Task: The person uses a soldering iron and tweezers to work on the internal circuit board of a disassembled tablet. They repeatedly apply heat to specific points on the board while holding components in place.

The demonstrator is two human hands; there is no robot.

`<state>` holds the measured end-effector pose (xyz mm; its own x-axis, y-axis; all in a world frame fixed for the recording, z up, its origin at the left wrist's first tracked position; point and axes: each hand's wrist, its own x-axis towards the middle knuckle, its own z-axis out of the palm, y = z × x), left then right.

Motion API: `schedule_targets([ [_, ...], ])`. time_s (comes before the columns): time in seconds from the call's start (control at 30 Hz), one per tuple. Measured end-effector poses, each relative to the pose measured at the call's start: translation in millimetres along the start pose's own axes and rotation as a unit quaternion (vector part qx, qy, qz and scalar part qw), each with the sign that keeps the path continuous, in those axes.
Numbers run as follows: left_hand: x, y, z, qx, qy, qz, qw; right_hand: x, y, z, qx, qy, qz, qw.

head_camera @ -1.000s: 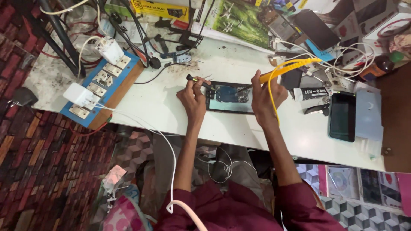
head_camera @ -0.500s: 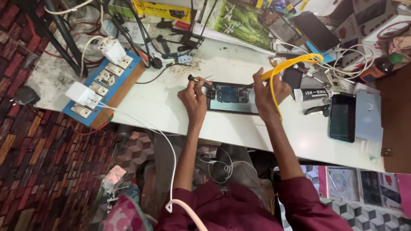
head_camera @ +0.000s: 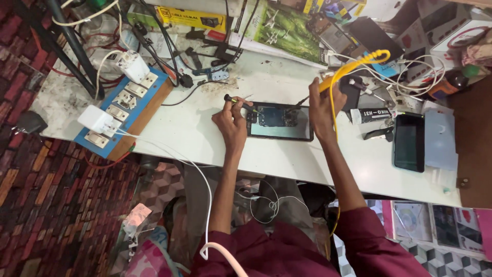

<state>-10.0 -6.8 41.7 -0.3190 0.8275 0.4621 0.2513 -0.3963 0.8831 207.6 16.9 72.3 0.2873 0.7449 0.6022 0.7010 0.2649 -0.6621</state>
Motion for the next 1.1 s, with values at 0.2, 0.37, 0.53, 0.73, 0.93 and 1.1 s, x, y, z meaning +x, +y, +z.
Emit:
schedule_targets([
  [0.2,0.6,1.1,-0.2,0.009,0.000,0.003,1.000,-14.7,7.1,-12.2,0.132,-0.005,0.068,0.989],
  [0.37,-0.9,-5.2,1.0,0.003,-0.002,-0.006,1.000,-29.9,22.3,-14.1,0.134,-0.005,0.108,0.985],
  [0.53,-3.6,-14.2,3.6,0.067,0.010,0.043,0.997,-49.6,44.7,-9.6,0.230,0.071,0.142,0.960],
  [0.73,-1.9,-12.4,2.0,0.040,-0.001,-0.002,0.999,-57.6,61.9,-24.4,0.501,0.121,0.341,0.786],
  [0.93,0.7,-6.6,1.0,-0.003,0.004,0.003,1.000,-60.2,65.6,-51.4,0.544,0.070,0.418,0.724],
  [1.1,0.8,-3.7,-0.3,0.021,0.012,0.018,1.000,-62.4,66.5,-49.3,0.598,0.018,0.313,0.738],
])
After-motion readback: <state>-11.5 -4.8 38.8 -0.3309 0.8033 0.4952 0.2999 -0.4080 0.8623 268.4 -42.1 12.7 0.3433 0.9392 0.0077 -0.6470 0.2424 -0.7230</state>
